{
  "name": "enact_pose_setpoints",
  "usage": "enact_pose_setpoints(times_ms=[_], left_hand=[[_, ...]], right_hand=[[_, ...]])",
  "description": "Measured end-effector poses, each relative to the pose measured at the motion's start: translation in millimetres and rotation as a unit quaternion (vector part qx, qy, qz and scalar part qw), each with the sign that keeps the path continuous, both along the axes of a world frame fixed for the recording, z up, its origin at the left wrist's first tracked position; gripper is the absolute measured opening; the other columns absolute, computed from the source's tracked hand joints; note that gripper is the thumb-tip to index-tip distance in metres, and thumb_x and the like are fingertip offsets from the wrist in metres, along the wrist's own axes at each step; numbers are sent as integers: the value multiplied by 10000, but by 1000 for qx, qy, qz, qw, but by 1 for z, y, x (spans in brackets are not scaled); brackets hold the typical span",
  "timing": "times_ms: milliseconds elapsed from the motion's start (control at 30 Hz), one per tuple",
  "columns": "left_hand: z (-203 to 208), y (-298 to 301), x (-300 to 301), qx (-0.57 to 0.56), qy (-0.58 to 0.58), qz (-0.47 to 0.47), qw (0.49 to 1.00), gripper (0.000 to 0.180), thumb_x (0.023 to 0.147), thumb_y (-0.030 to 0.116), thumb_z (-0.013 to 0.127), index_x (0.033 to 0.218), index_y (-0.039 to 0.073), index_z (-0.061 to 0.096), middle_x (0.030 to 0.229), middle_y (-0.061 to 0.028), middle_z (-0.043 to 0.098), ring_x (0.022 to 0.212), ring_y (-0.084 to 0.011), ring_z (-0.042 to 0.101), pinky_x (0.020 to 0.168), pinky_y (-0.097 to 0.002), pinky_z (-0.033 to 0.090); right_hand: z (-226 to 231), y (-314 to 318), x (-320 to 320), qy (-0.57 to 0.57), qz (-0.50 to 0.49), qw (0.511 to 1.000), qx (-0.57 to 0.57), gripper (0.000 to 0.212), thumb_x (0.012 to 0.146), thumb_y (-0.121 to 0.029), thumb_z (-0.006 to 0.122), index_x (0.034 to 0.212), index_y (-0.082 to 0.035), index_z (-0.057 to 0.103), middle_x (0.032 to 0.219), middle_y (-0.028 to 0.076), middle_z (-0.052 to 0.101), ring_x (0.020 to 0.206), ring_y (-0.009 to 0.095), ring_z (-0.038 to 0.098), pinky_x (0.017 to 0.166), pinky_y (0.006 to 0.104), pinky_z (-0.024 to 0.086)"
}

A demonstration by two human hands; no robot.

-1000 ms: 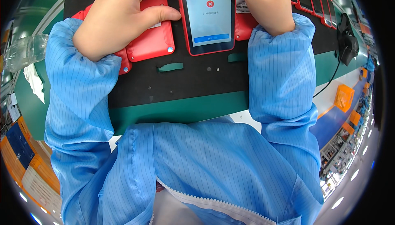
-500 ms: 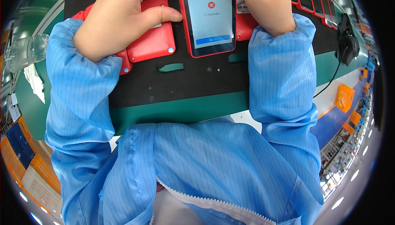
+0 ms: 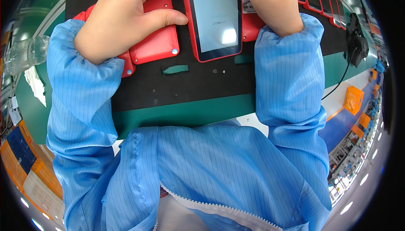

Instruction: Cleaning and inspecting handheld electronic devices at a production line.

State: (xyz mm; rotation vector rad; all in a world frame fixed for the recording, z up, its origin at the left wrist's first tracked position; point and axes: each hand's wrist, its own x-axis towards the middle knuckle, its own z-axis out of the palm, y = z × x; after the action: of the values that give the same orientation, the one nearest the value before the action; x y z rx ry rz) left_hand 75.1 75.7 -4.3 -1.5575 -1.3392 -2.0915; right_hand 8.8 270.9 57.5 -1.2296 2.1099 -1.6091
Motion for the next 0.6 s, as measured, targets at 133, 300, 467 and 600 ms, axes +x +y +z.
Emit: enact_pose_setpoints(times_ms=[133,300,467,600], left_hand=[[0,1,-2,-2,5,-1,1000,852,790,-135,723,1520,-23,298,1454,-165,401,1295,-261,513,1080,-367,475],[0,1,-2,-5,10,3,1000,845,793,-122,732,1514,-27,304,1455,-165,409,1293,-254,514,1081,-366,470],[1,1,-2,-6,16,6,1000,837,795,-110,740,1509,-30,309,1456,-166,417,1292,-247,514,1083,-366,465],[3,4,-8,9,42,4,999,820,793,-110,738,1496,-31,324,1448,-165,428,1278,-239,520,1083,-362,463]], right_hand=[[-1,2,0,-22,-5,1000,7,238,1011,-42,466,1141,36,650,986,102,691,868,126,648,784,251,532],[5,0,3,-9,2,1000,-5,239,1011,-42,462,1137,38,649,981,103,690,863,123,647,773,249,532],[-1,2,-2,19,7,1000,4,238,998,-41,471,1133,36,652,983,119,693,898,158,654,824,273,526],[2,1,0,-6,3,1000,21,238,993,-41,474,1130,36,653,986,123,694,910,170,656,840,280,521]])
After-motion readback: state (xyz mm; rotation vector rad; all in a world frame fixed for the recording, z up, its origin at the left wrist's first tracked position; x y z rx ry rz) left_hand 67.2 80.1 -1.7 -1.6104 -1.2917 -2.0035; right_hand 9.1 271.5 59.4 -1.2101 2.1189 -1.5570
